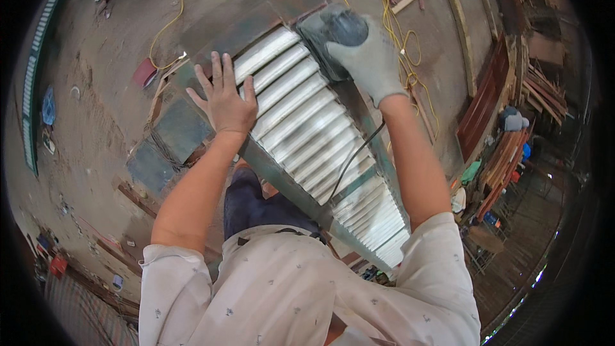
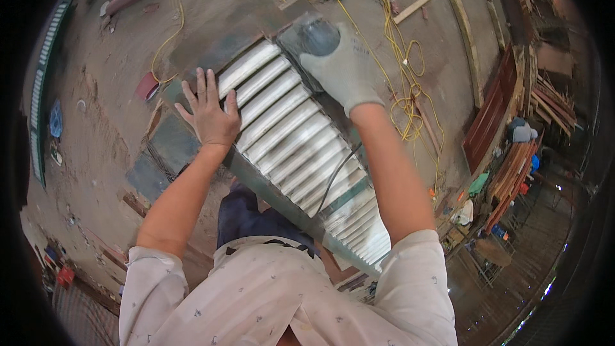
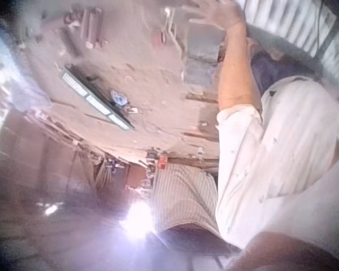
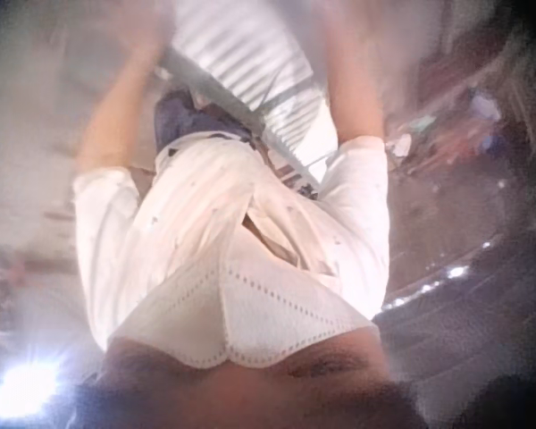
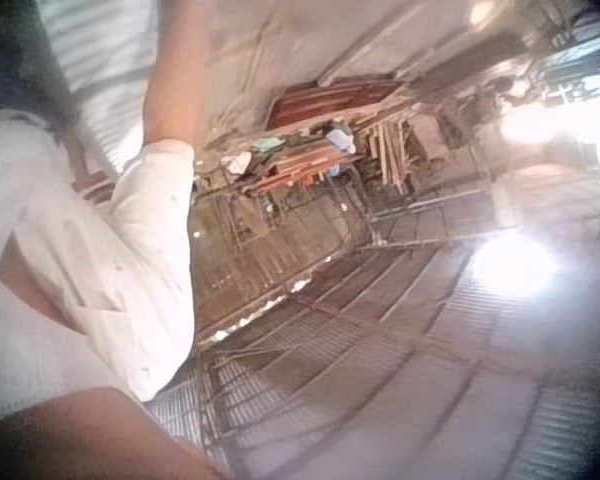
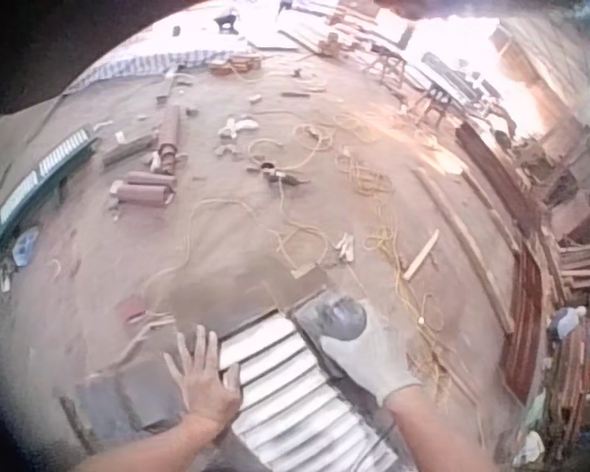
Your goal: The person uses an electric sander to smooth the surface of a long, slatted wooden object. They move the sander along the slats and edges, then switch to a hand-held sanding block to finish the surface.
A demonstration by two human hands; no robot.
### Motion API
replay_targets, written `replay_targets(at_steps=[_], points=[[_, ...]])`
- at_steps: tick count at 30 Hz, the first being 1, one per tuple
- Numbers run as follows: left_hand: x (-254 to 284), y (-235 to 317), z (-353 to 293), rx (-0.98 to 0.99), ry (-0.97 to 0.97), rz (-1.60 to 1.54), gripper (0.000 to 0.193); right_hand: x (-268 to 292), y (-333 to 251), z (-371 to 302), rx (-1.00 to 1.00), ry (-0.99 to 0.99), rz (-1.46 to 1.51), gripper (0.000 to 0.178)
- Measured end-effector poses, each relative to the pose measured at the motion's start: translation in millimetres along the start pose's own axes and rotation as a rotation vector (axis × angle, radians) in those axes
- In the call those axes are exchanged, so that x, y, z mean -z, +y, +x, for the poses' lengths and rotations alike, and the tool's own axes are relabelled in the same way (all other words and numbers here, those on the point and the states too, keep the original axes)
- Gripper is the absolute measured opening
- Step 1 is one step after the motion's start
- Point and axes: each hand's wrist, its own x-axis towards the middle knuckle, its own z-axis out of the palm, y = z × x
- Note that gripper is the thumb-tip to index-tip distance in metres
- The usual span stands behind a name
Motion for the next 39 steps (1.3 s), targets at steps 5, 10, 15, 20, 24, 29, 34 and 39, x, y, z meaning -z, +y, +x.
replay_targets(at_steps=[5, 10, 15, 20, 24, 29, 34, 39], points=[[0.5, -1.1, 0.5, -0.009, 0.008, -0.057, 0.073, -13.1, -41.4, 73.4, 0.211, 0.033, -0.075, 0.089], [5.7, 2.1, 2.6, 0.041, 0.070, -0.195, 0.080, -7.4, -87.3, 109.3, 0.452, -0.131, -0.213, 0.079], [-1.9, -4.2, -1.4, 0.214, 0.185, -0.235, 0.083, 5.3, -93.7, 108.5, 0.758, -0.304, -0.350, 0.075], [0.5, -5.8, -8.6, 0.253, 0.286, -0.396, 0.075, -23.9, -116.2, 86.7, 0.937, -0.283, -0.302, 0.068], [0.8, -25.1, -6.2, 0.209, 0.530, -0.588, 0.074, -43.2, -191.1, 47.4, 1.029, -0.406, -0.317, 0.064], [156.9, -60.3, 62.9, -0.391, 0.282, -0.435, 0.094, -83.3, -214.9, 25.4, 1.040, -0.531, -0.479, 0.068], [201.1, -49.2, 107.0, -0.503, -0.353, -0.163, 0.100, -62.5, -148.9, 3.4, 0.990, -0.004, -0.143, 0.065], [182.2, -23.9, 122.3, -0.301, -0.397, -0.161, 0.074, -60.6, 85.9, -96.5, 0.077, 0.378, 0.068, 0.071]])
